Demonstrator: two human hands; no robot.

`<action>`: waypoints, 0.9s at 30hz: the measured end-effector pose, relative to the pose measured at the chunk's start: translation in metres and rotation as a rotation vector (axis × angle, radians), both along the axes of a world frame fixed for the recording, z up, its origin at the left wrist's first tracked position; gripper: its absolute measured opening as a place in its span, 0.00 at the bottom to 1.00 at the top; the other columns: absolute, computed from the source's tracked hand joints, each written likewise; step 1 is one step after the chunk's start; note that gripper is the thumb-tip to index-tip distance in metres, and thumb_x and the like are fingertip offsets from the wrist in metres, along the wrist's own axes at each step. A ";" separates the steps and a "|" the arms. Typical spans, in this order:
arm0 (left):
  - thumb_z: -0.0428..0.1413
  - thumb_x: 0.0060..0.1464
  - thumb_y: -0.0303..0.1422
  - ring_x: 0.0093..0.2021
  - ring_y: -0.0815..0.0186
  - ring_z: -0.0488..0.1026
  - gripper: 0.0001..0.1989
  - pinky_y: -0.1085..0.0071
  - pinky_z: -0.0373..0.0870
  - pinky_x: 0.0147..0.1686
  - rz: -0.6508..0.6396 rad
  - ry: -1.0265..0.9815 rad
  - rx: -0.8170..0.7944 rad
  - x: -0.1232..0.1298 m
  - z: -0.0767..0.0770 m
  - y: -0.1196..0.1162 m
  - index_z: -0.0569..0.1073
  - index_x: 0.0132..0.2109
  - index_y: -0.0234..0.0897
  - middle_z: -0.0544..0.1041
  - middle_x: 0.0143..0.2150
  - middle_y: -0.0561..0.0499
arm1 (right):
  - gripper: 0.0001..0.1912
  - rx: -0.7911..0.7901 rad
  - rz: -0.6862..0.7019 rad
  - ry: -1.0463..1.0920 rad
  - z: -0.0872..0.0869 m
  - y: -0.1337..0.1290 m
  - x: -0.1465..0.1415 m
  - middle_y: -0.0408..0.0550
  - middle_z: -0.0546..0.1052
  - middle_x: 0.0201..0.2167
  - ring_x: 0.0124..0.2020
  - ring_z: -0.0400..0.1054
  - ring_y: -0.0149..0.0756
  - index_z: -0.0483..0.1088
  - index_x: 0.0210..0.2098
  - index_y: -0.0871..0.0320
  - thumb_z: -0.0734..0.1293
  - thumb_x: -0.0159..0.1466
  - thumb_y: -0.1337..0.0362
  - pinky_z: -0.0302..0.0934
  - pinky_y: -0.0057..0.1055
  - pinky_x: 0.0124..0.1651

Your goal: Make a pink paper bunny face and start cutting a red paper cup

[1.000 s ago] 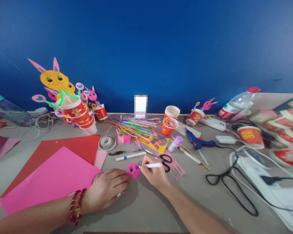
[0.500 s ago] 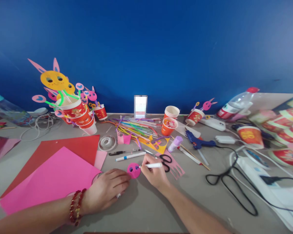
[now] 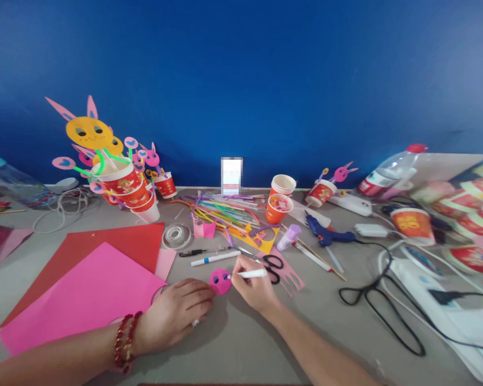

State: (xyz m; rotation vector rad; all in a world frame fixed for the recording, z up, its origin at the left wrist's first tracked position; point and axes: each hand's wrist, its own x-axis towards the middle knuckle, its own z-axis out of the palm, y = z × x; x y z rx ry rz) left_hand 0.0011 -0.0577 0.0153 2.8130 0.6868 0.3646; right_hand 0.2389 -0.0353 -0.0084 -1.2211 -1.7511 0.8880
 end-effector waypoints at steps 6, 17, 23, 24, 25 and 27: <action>0.52 0.61 0.29 0.56 0.62 0.68 0.11 0.64 0.64 0.57 -0.002 -0.011 0.000 0.000 0.001 0.000 0.69 0.50 0.37 0.74 0.55 0.48 | 0.10 0.036 0.009 -0.040 0.004 0.000 -0.001 0.36 0.60 0.18 0.20 0.53 0.28 0.58 0.23 0.55 0.60 0.56 0.74 0.46 0.27 0.24; 0.51 0.61 0.29 0.56 0.62 0.67 0.11 0.63 0.63 0.57 -0.003 -0.018 -0.012 0.000 -0.001 -0.001 0.69 0.50 0.37 0.74 0.55 0.48 | 0.10 0.047 0.002 -0.049 0.005 -0.001 -0.002 0.36 0.61 0.17 0.20 0.54 0.28 0.58 0.22 0.55 0.60 0.56 0.74 0.46 0.26 0.24; 0.51 0.60 0.29 0.56 0.61 0.67 0.11 0.63 0.63 0.56 -0.008 -0.009 -0.020 0.000 0.001 0.001 0.69 0.50 0.37 0.74 0.55 0.48 | 0.10 0.054 0.029 -0.048 0.008 0.000 -0.003 0.36 0.61 0.17 0.20 0.53 0.28 0.58 0.22 0.55 0.60 0.57 0.73 0.46 0.27 0.24; 0.52 0.60 0.29 0.56 0.61 0.67 0.11 0.63 0.63 0.56 -0.009 -0.006 -0.022 0.000 0.002 0.001 0.69 0.51 0.37 0.74 0.55 0.48 | 0.10 0.054 0.025 -0.045 0.009 0.000 -0.003 0.36 0.61 0.17 0.20 0.54 0.28 0.58 0.22 0.55 0.60 0.57 0.73 0.46 0.27 0.24; 0.52 0.60 0.29 0.56 0.61 0.67 0.12 0.63 0.63 0.56 -0.010 -0.004 -0.022 0.000 0.002 0.001 0.68 0.51 0.37 0.74 0.55 0.48 | 0.10 0.054 0.022 -0.042 0.009 0.000 -0.003 0.36 0.61 0.17 0.20 0.53 0.28 0.58 0.22 0.55 0.60 0.56 0.73 0.45 0.27 0.24; 0.51 0.60 0.29 0.56 0.61 0.67 0.12 0.63 0.63 0.57 -0.009 -0.007 -0.020 0.000 0.001 0.001 0.68 0.51 0.37 0.74 0.55 0.48 | 0.10 0.055 0.018 -0.042 0.009 -0.001 -0.003 0.36 0.60 0.17 0.19 0.53 0.28 0.58 0.21 0.55 0.60 0.56 0.73 0.45 0.27 0.24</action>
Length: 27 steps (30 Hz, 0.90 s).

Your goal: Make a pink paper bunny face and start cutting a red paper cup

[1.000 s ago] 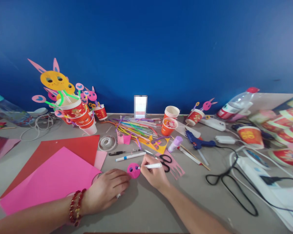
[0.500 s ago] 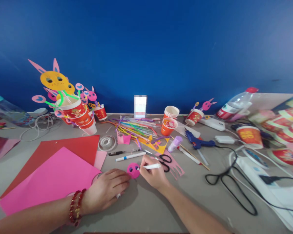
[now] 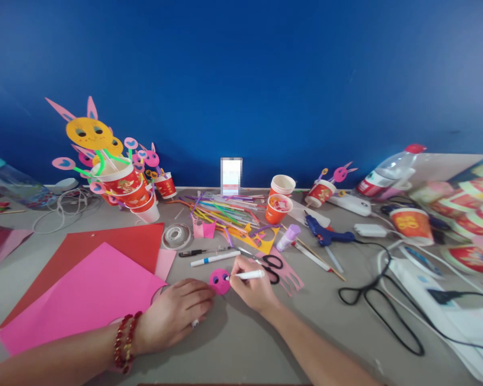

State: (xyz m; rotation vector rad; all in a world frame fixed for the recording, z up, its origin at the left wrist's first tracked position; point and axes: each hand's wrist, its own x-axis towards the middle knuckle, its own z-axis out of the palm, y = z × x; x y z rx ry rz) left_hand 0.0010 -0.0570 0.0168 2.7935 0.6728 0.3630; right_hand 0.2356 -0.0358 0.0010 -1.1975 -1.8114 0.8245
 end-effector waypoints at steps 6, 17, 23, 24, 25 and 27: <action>0.51 0.60 0.28 0.56 0.61 0.68 0.12 0.63 0.63 0.56 0.001 -0.009 0.004 0.000 -0.002 0.000 0.69 0.50 0.37 0.74 0.55 0.48 | 0.10 0.006 -0.002 -0.019 0.000 0.001 0.000 0.36 0.61 0.17 0.20 0.53 0.28 0.58 0.22 0.55 0.60 0.56 0.73 0.45 0.27 0.24; 0.52 0.60 0.29 0.56 0.61 0.68 0.11 0.63 0.64 0.56 0.001 -0.006 0.004 -0.001 -0.001 -0.001 0.69 0.50 0.37 0.74 0.55 0.47 | 0.10 -0.028 0.000 0.000 -0.002 0.000 0.001 0.36 0.60 0.17 0.20 0.53 0.28 0.58 0.22 0.55 0.60 0.56 0.73 0.46 0.26 0.24; 0.51 0.60 0.28 0.56 0.61 0.68 0.11 0.63 0.64 0.56 0.007 -0.016 -0.007 0.000 0.001 0.000 0.69 0.50 0.37 0.75 0.54 0.47 | 0.10 -0.026 -0.009 -0.001 -0.002 0.000 0.001 0.36 0.61 0.17 0.20 0.53 0.28 0.59 0.22 0.55 0.61 0.56 0.73 0.46 0.27 0.24; 0.51 0.60 0.28 0.56 0.61 0.68 0.11 0.63 0.64 0.56 0.007 -0.017 -0.010 0.000 0.001 0.000 0.69 0.50 0.37 0.75 0.54 0.48 | 0.10 -0.031 -0.014 0.002 -0.003 0.000 0.002 0.36 0.61 0.17 0.20 0.53 0.28 0.59 0.22 0.55 0.61 0.56 0.73 0.45 0.27 0.24; 0.51 0.60 0.28 0.56 0.61 0.68 0.11 0.63 0.64 0.56 0.007 -0.016 -0.011 0.000 0.001 0.000 0.69 0.50 0.37 0.75 0.55 0.48 | 0.10 -0.036 -0.019 0.008 -0.004 0.000 0.002 0.36 0.61 0.17 0.20 0.53 0.28 0.59 0.22 0.55 0.61 0.56 0.73 0.45 0.27 0.24; 0.52 0.60 0.28 0.56 0.61 0.68 0.12 0.63 0.63 0.56 0.003 -0.014 -0.015 0.000 0.001 -0.001 0.69 0.50 0.37 0.74 0.55 0.48 | 0.10 -0.045 -0.028 0.021 -0.005 0.000 0.002 0.36 0.60 0.17 0.20 0.53 0.28 0.59 0.22 0.55 0.61 0.56 0.74 0.45 0.27 0.24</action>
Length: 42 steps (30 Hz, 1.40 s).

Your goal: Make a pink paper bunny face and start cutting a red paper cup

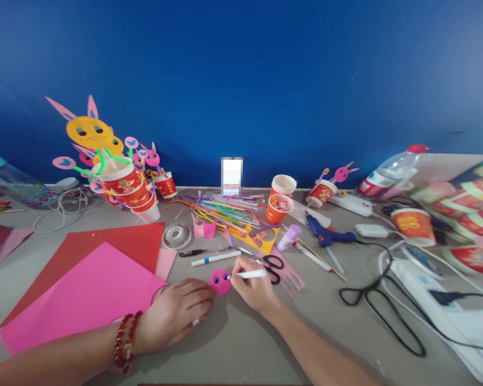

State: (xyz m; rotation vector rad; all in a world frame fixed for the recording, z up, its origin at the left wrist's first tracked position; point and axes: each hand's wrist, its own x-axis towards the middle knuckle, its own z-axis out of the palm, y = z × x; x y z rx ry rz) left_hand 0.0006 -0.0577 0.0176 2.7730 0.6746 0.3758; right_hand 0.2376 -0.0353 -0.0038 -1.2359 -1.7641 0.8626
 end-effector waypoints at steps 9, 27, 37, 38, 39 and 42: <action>0.52 0.60 0.28 0.56 0.61 0.67 0.12 0.63 0.63 0.56 -0.002 0.009 -0.002 0.000 0.000 0.001 0.68 0.51 0.37 0.74 0.55 0.48 | 0.10 0.004 0.016 -0.001 0.001 -0.001 0.000 0.36 0.60 0.17 0.20 0.53 0.28 0.59 0.22 0.55 0.61 0.56 0.74 0.46 0.26 0.24; 0.50 0.60 0.28 0.56 0.61 0.68 0.11 0.63 0.64 0.56 0.004 -0.001 0.012 0.001 -0.001 0.000 0.69 0.50 0.37 0.74 0.54 0.46 | 0.10 -0.002 0.018 0.011 0.000 0.000 0.000 0.36 0.60 0.17 0.20 0.53 0.28 0.59 0.22 0.55 0.61 0.55 0.74 0.45 0.27 0.23; 0.51 0.60 0.29 0.56 0.62 0.68 0.11 0.63 0.64 0.56 0.004 0.008 0.009 0.001 0.000 0.001 0.69 0.50 0.37 0.75 0.54 0.48 | 0.10 0.012 0.013 0.004 0.000 0.000 0.000 0.36 0.60 0.17 0.20 0.53 0.29 0.59 0.22 0.55 0.61 0.55 0.74 0.45 0.27 0.24; 0.51 0.60 0.29 0.56 0.62 0.68 0.11 0.63 0.64 0.56 0.006 0.008 0.009 0.001 0.000 0.001 0.69 0.50 0.37 0.75 0.54 0.47 | 0.10 0.014 0.009 0.005 0.000 0.000 0.000 0.36 0.60 0.17 0.20 0.53 0.29 0.59 0.22 0.55 0.61 0.55 0.74 0.45 0.27 0.24; 0.51 0.60 0.29 0.56 0.62 0.68 0.11 0.63 0.64 0.56 0.009 0.007 0.009 0.001 0.000 0.000 0.70 0.50 0.37 0.75 0.54 0.47 | 0.10 0.013 0.007 0.006 0.000 0.000 0.000 0.36 0.60 0.17 0.20 0.53 0.29 0.59 0.22 0.55 0.61 0.55 0.74 0.45 0.27 0.24; 0.50 0.60 0.28 0.56 0.61 0.68 0.11 0.63 0.64 0.56 0.007 0.011 0.003 0.001 0.000 0.000 0.70 0.50 0.37 0.75 0.54 0.46 | 0.10 0.010 0.017 0.007 0.001 0.000 0.000 0.36 0.60 0.17 0.20 0.53 0.29 0.58 0.22 0.55 0.61 0.55 0.73 0.45 0.27 0.23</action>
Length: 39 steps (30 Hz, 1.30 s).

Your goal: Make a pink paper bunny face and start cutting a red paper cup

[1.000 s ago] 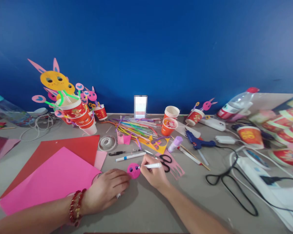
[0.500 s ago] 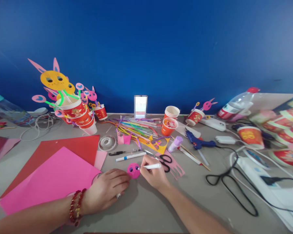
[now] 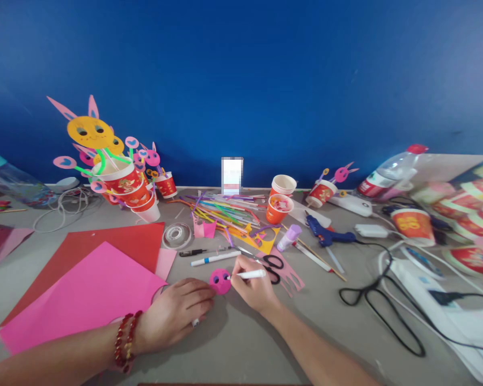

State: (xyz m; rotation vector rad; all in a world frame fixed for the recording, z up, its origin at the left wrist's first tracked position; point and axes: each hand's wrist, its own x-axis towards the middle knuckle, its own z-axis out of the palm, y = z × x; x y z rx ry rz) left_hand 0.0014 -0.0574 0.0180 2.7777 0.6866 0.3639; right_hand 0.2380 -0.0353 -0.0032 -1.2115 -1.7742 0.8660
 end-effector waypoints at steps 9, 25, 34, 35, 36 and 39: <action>0.51 0.61 0.28 0.56 0.61 0.68 0.12 0.62 0.63 0.56 -0.005 -0.021 -0.005 -0.001 -0.002 0.000 0.69 0.51 0.37 0.74 0.55 0.48 | 0.10 -0.002 0.008 0.000 -0.002 0.000 0.000 0.36 0.60 0.17 0.20 0.53 0.29 0.58 0.22 0.55 0.60 0.56 0.74 0.45 0.27 0.24; 0.51 0.60 0.28 0.56 0.61 0.68 0.11 0.63 0.63 0.56 -0.005 -0.017 0.004 -0.001 -0.003 0.001 0.69 0.50 0.37 0.74 0.55 0.48 | 0.10 0.009 -0.025 0.001 -0.003 0.000 0.000 0.36 0.60 0.18 0.20 0.53 0.29 0.58 0.22 0.55 0.60 0.57 0.74 0.45 0.27 0.24; 0.51 0.60 0.28 0.56 0.60 0.68 0.12 0.63 0.63 0.56 -0.009 -0.021 0.005 -0.001 -0.001 0.001 0.69 0.50 0.37 0.74 0.55 0.48 | 0.10 -0.004 -0.032 -0.011 -0.004 0.001 0.002 0.36 0.60 0.18 0.20 0.53 0.29 0.57 0.22 0.55 0.60 0.57 0.73 0.45 0.27 0.24; 0.51 0.60 0.28 0.56 0.61 0.68 0.12 0.63 0.64 0.56 -0.011 -0.020 0.006 -0.001 -0.001 0.001 0.69 0.51 0.37 0.74 0.55 0.48 | 0.10 -0.005 -0.027 -0.010 -0.005 0.001 0.002 0.36 0.60 0.18 0.20 0.53 0.29 0.57 0.22 0.55 0.60 0.57 0.73 0.45 0.27 0.24; 0.51 0.60 0.28 0.56 0.61 0.68 0.12 0.63 0.64 0.56 -0.012 -0.018 0.007 -0.001 -0.001 0.001 0.69 0.51 0.37 0.74 0.55 0.47 | 0.10 -0.005 -0.027 -0.010 -0.005 0.001 0.002 0.36 0.60 0.18 0.20 0.52 0.29 0.57 0.22 0.55 0.60 0.57 0.73 0.45 0.27 0.24; 0.51 0.60 0.28 0.56 0.60 0.68 0.12 0.62 0.64 0.56 -0.011 -0.018 0.006 -0.001 -0.003 0.000 0.69 0.51 0.37 0.74 0.55 0.46 | 0.10 0.000 -0.038 -0.007 -0.004 0.000 0.001 0.36 0.60 0.18 0.20 0.52 0.28 0.57 0.22 0.55 0.60 0.57 0.73 0.45 0.27 0.24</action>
